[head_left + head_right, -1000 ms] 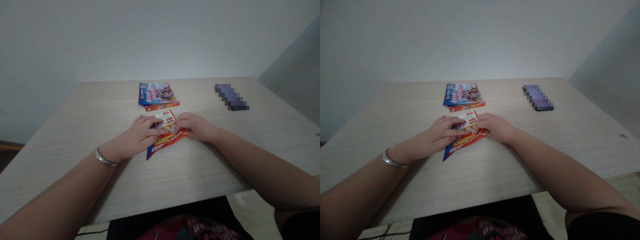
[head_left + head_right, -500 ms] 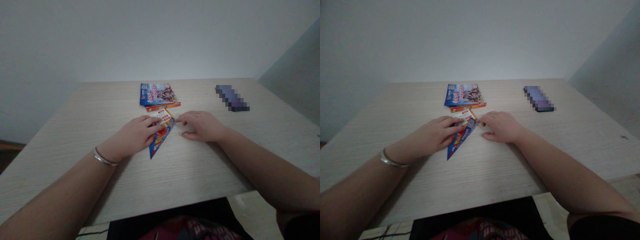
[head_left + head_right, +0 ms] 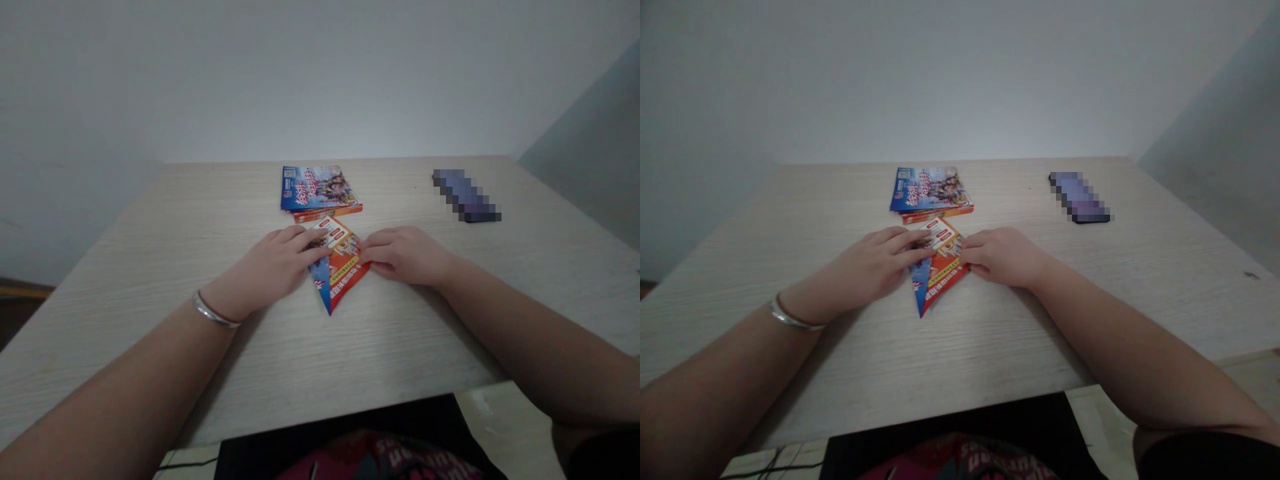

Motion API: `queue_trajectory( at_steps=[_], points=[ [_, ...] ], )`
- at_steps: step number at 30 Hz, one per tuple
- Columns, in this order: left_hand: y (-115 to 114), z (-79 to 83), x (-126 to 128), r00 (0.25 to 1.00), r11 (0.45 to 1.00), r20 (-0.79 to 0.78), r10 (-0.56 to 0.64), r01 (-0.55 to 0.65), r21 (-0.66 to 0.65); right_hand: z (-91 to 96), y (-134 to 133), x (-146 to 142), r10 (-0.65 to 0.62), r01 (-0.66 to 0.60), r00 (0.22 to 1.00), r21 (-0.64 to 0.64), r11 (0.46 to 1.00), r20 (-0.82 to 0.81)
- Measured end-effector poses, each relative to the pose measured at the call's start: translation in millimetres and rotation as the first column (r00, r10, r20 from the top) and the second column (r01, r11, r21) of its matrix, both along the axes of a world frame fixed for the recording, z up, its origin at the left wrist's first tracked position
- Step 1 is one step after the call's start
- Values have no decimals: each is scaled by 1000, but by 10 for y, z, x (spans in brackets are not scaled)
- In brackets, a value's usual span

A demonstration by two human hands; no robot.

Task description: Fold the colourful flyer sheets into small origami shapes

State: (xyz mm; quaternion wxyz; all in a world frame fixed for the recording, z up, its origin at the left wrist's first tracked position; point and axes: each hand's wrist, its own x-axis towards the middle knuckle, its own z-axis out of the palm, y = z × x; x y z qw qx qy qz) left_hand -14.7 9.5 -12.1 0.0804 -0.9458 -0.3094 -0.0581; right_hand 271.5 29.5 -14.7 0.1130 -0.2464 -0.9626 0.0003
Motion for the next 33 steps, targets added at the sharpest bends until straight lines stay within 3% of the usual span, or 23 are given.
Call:
queue_trajectory(
  at_steps=[5, 12, 17, 21, 24, 29, 33],
  points=[
    [29, -19, 7, 998, 999, 42, -52, 52, -6, 45, -12, -13, -13, 13, 1000, 2, 1000, 19],
    [26, 14, 48, 983, 977, 177, 50, -12, -211, 118, -75, -70, -109, 110, 989, -3, 994, 100],
    [14, 48, 22, 929, 971, 359, 95, -8, -238, 101, -92, -54, -135, 133, 982, 30, 991, 131],
    [37, 96, -27, 967, 988, 252, 30, 9, -153, 86, -70, -22, -125, 117, 982, 65, 991, 141],
    [64, 139, -48, 988, 992, 150, 22, -3, -130, 103, -52, 14, -182, 177, 972, 45, 983, 149],
    [80, 160, -38, 989, 973, 117, 88, -60, -221, 104, -38, 77, -235, 237, 967, -8, 972, 95],
    [55, 161, 0, 978, 964, 117, 171, -142, -223, 49, -12, 68, -313, 314, 949, -43, 948, 28]
  ],
)
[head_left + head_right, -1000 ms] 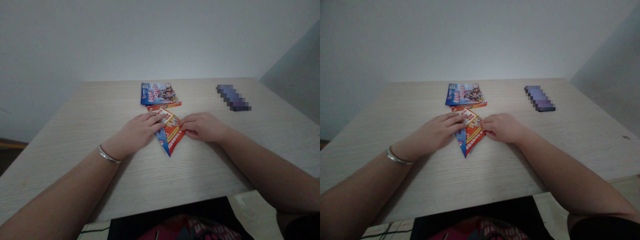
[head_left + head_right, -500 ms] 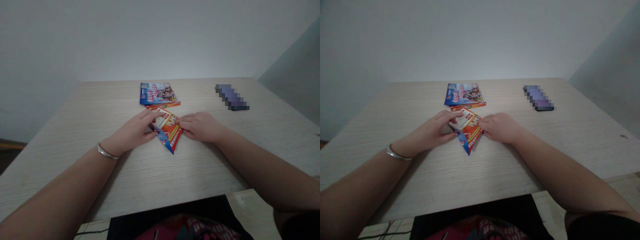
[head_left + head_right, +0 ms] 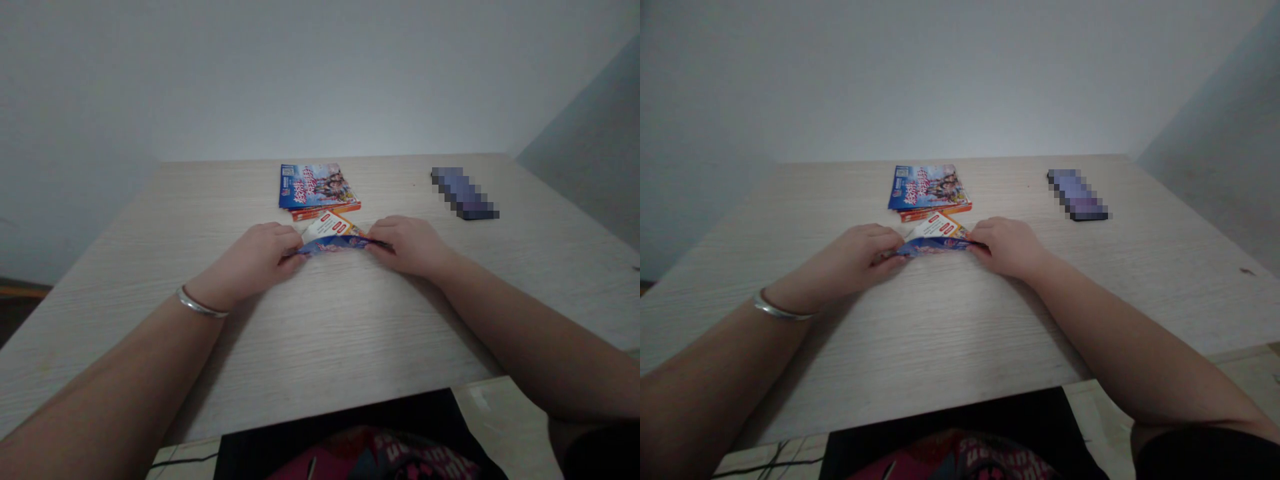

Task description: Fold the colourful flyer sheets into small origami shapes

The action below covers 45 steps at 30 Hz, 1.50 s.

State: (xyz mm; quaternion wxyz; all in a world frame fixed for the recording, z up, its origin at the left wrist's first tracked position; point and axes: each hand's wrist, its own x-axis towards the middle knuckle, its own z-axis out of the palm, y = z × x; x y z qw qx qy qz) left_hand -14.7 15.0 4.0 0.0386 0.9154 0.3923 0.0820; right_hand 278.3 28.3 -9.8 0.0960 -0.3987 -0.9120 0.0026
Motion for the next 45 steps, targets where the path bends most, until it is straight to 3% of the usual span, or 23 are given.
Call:
queue_trajectory(
  at_steps=[4, 6, 8, 10, 14, 18, 21, 25, 28, 31, 37, 40, 45],
  points=[
    [-29, -56, 19, 974, 978, 94, 204, -198, -69, -54, 33, -112, -128, 119, 987, -95, 988, -95],
    [-40, -99, 24, 930, 942, 158, 332, -318, -106, -71, 34, -187, -227, 199, 964, -188, 962, -141],
    [-52, -131, 37, 906, 923, 184, 380, -359, -137, -84, 25, -257, -316, 262, 929, -259, 930, -195],
    [-65, -150, 58, 912, 921, 139, 386, -374, -107, -95, 9, -315, -364, 291, 899, -291, 912, -242],
    [-88, -179, 96, 910, 907, 12, 415, -415, 76, -111, -14, -410, -379, 316, 895, -267, 911, -236],
    [-94, -202, 85, 914, 900, -31, 404, -391, 193, -116, -4, -445, -391, 341, 898, -241, 909, -202],
    [-80, -191, 50, 923, 914, -82, 375, -354, 198, -111, 24, -392, -408, 353, 896, -275, 894, -177],
    [-27, -153, 6, 950, 954, -90, 299, -294, 62, -108, 65, -242, -385, 318, 905, -317, 893, -179],
    [13, -118, -21, 982, 977, 1, 191, -190, -96, -121, 105, -99, -317, 229, 924, -356, 906, -212],
    [40, -100, -67, 991, 978, 53, 125, -114, -175, -148, 161, 54, -295, 181, 925, -403, 897, -241],
    [121, -177, -217, 996, 982, 84, 16, 1, -191, -198, 272, 282, -184, 120, 946, -237, 964, -268],
    [144, -207, -243, 994, 976, 109, 25, 0, -220, -223, 298, 330, -144, 85, 950, -211, 974, -279],
    [101, -195, -186, 965, 952, 212, 156, -90, -292, -264, 299, 316, -35, -13, 938, -138, 990, -344]
  ],
)
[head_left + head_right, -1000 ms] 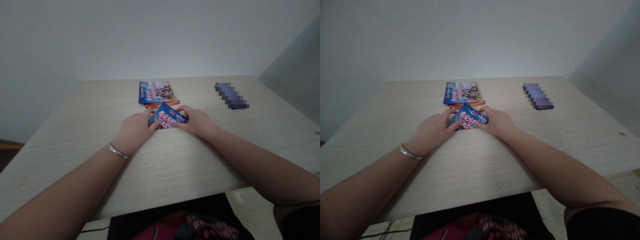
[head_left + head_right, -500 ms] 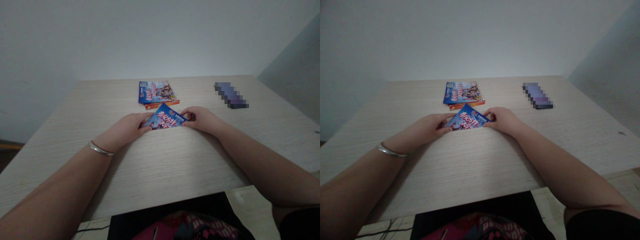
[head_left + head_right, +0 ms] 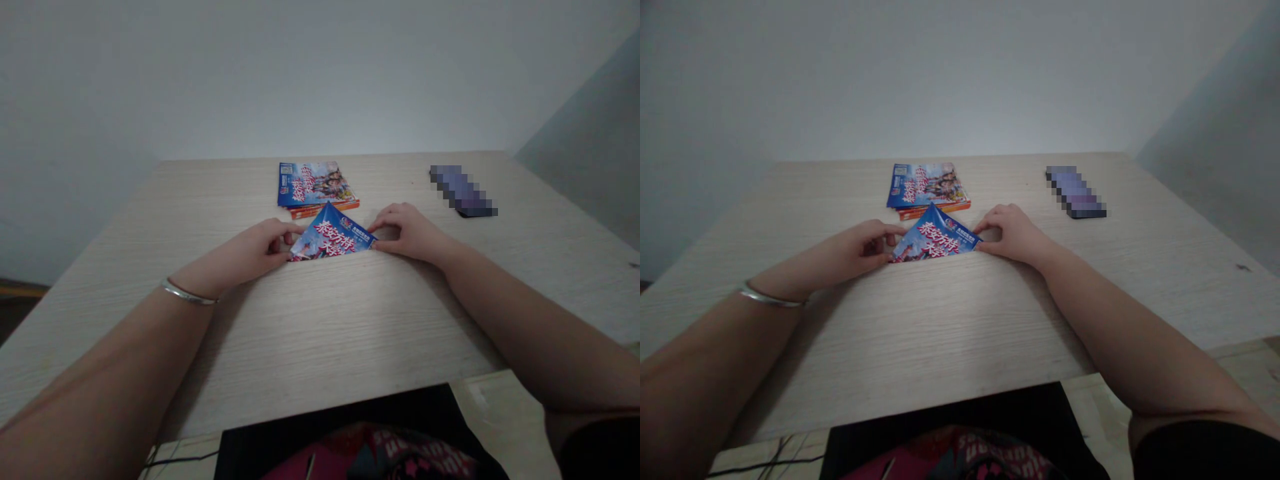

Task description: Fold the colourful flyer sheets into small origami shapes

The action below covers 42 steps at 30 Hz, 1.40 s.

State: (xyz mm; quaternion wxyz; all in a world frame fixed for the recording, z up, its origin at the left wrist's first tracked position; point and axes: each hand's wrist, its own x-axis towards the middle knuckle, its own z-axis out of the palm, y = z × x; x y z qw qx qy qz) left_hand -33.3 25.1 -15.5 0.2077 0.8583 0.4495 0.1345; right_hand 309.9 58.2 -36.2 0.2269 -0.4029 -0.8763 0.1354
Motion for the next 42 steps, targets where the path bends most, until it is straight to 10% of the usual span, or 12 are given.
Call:
queue_trajectory(
  at_steps=[6, 13, 42],
  points=[
    [-25, 5, 63, 983, 982, 182, 27, -60, 179, 52, -103, -195, 100, -87, 988, 120, 989, -113],
    [-46, 69, 81, 990, 842, -34, -135, 133, 523, 106, -235, -364, 122, -107, 992, 256, 961, -44],
    [-130, 104, 74, 897, 858, -390, -207, 359, 368, 90, -160, -298, 197, -224, 966, 166, 960, 165]
  ],
)
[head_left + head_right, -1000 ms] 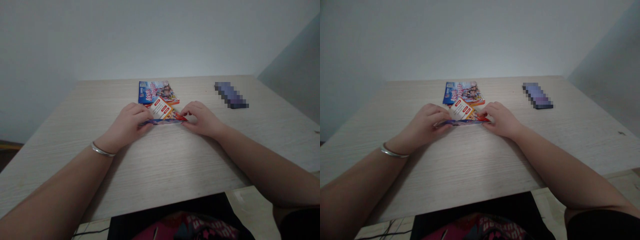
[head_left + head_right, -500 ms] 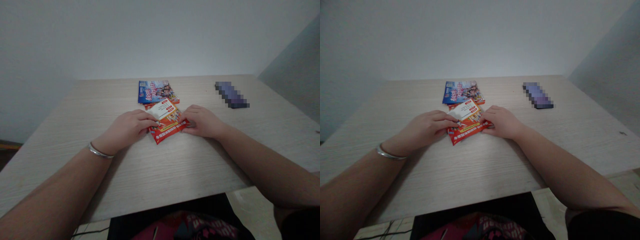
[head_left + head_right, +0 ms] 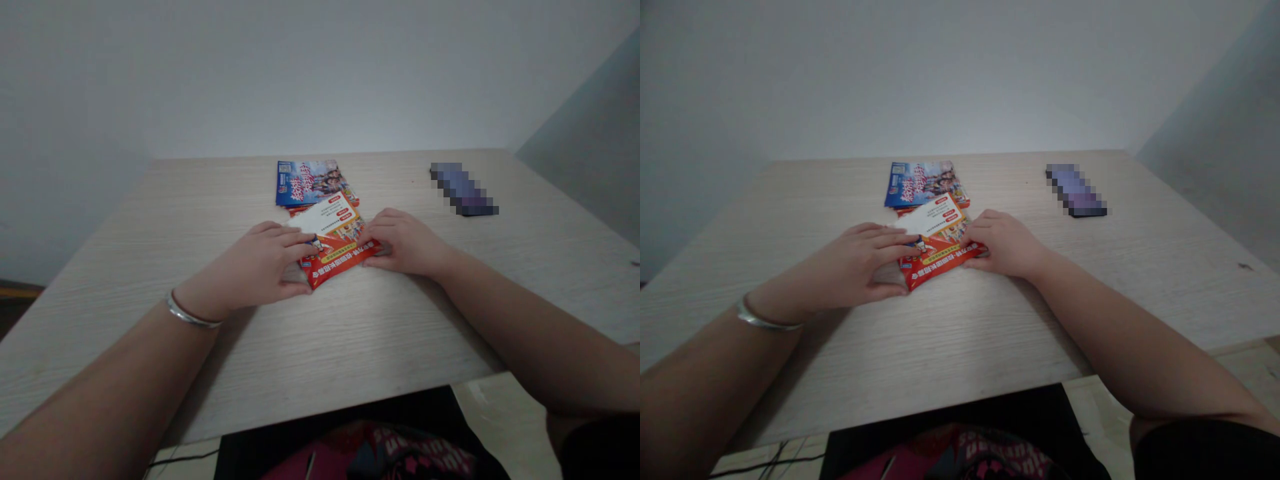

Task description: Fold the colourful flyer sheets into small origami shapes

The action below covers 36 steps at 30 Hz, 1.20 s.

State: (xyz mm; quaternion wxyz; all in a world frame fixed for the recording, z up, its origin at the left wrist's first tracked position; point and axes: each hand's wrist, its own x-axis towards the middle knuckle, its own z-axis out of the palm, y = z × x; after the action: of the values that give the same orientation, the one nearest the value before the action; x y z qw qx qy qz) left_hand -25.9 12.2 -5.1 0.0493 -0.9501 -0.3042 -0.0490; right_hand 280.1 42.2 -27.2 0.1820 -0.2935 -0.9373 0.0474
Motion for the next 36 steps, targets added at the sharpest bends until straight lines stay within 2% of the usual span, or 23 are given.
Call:
queue_trajectory(
  at_steps=[3, 8, 11, 15, 20, 24, 30, 34, 36],
  points=[
    [-2, -21, 18, 999, 999, 23, -44, 45, -21, 12, -12, -19, 7, -7, 1000, 34, 999, 13],
    [-3, -66, 36, 992, 992, 17, -125, 125, -30, 27, -37, -75, 102, -104, 994, 97, 990, 32],
    [-15, -75, 29, 993, 991, 23, -115, 116, -59, 21, -54, -87, 68, -71, 997, 77, 994, 42],
    [-29, -80, 17, 997, 994, 39, -68, 71, -79, 22, -83, -97, -5, 5, 1000, 3, 1000, 30],
    [-36, -114, 26, 996, 993, 81, 38, -28, -113, 54, -124, -160, -67, 69, 996, -31, 997, 52],
    [-32, -124, 6, 987, 994, 152, 49, -33, -106, 72, -145, -192, -80, 83, 996, -54, 995, 50],
    [-8, -121, 3, 985, 989, 141, 95, -78, -122, 45, -132, -201, -96, 98, 995, -100, 990, 24],
    [36, -216, 31, 930, 980, 321, 178, -140, -138, 15, -126, -256, -116, 117, 993, -99, 988, 21],
    [45, -250, 40, 903, 969, 360, 234, -188, -158, 8, -138, -289, -141, 143, 990, -77, 987, 33]
  ],
)
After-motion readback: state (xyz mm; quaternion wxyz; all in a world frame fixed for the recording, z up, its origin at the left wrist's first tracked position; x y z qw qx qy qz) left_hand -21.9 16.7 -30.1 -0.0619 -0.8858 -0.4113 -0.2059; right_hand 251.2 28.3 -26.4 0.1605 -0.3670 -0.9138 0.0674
